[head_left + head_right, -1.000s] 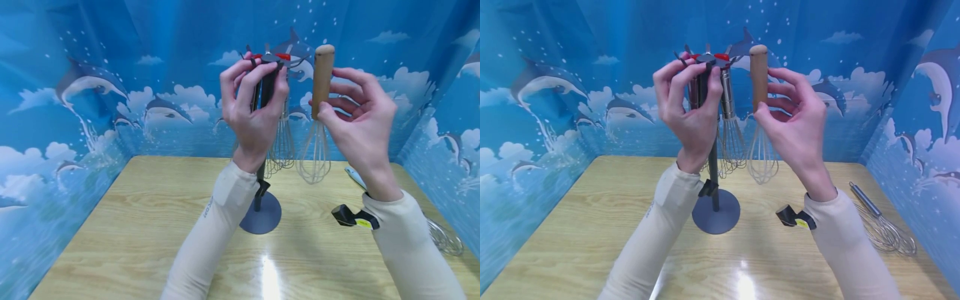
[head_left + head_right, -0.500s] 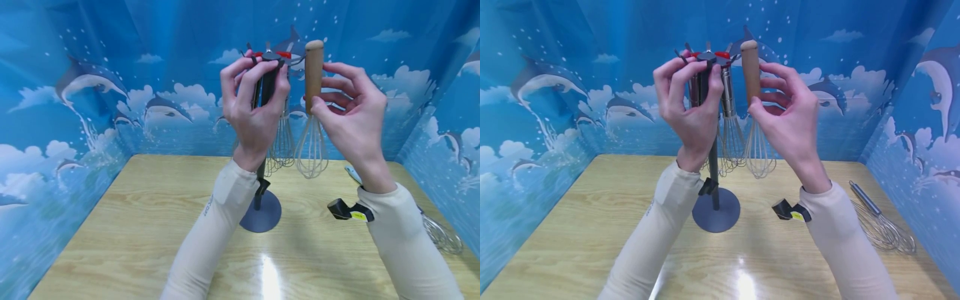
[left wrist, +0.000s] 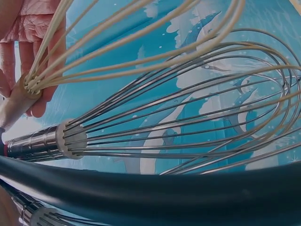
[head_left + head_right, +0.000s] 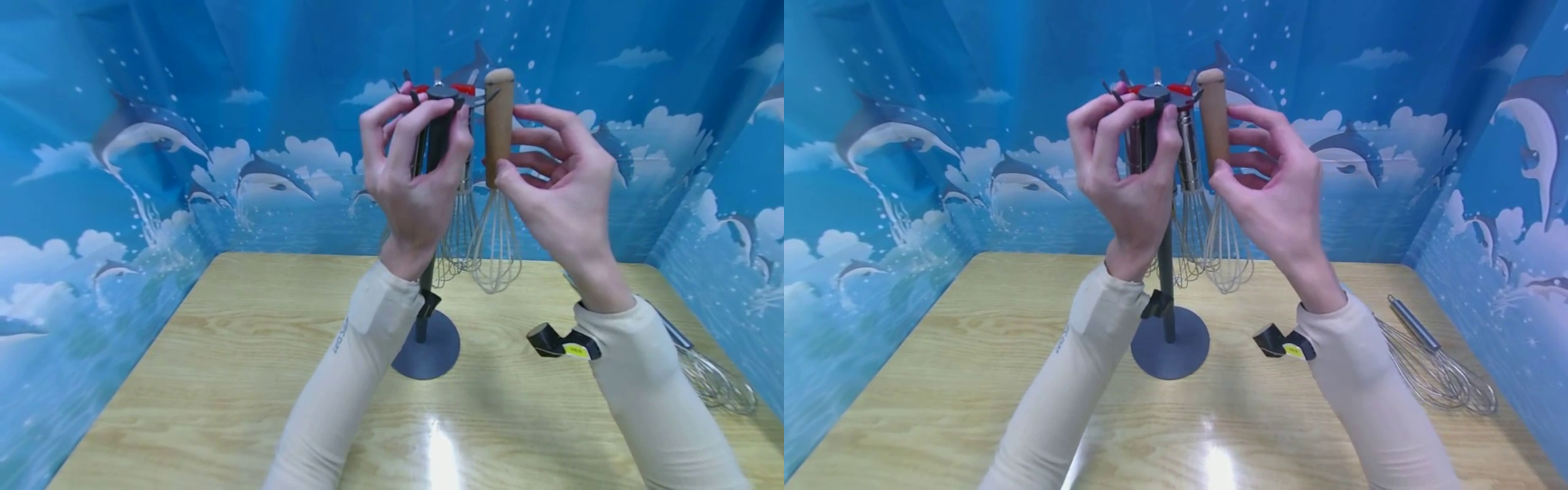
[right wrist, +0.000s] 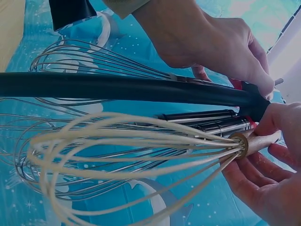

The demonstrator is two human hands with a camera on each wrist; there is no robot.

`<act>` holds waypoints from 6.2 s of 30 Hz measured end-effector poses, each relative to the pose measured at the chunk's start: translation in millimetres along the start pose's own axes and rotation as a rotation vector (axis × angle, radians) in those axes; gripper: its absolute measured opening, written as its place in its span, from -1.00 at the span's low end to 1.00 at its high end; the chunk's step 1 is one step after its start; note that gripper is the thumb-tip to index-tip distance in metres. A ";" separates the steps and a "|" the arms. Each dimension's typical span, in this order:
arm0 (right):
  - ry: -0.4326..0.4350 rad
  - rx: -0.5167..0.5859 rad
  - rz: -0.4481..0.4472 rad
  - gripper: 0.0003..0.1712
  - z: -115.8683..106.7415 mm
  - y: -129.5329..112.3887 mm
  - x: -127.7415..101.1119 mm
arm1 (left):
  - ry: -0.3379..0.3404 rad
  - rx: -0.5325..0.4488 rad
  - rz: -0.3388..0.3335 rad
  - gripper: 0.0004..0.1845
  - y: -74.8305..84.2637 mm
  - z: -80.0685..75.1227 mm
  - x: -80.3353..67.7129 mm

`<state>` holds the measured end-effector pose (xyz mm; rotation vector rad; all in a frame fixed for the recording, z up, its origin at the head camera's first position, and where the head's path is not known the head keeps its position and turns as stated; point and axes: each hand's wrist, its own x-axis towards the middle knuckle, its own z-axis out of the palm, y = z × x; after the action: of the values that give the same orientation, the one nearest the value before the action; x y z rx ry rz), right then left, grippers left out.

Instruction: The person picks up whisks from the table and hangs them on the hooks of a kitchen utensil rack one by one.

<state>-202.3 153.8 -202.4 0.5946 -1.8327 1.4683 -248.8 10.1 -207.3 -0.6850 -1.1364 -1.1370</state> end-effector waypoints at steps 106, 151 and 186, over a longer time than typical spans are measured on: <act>-0.947 -0.930 0.508 -0.31 -167.8 204.6 -52.4 | -0.251 -0.279 -0.189 -0.70 -11.4 -32.9 28.5; -0.017 -0.367 0.161 -0.28 -86.9 66.9 -38.5 | -0.070 -0.181 -0.064 -0.82 -6.9 -10.8 16.5; -0.043 -0.111 -0.100 -0.38 -31.2 8.8 -9.4 | -0.078 -0.064 0.013 -0.81 0.3 -6.8 11.6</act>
<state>-195.2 185.5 -211.8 0.6580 -1.8764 1.2883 -246.1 0.2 -198.5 -0.7909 -1.1641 -1.1481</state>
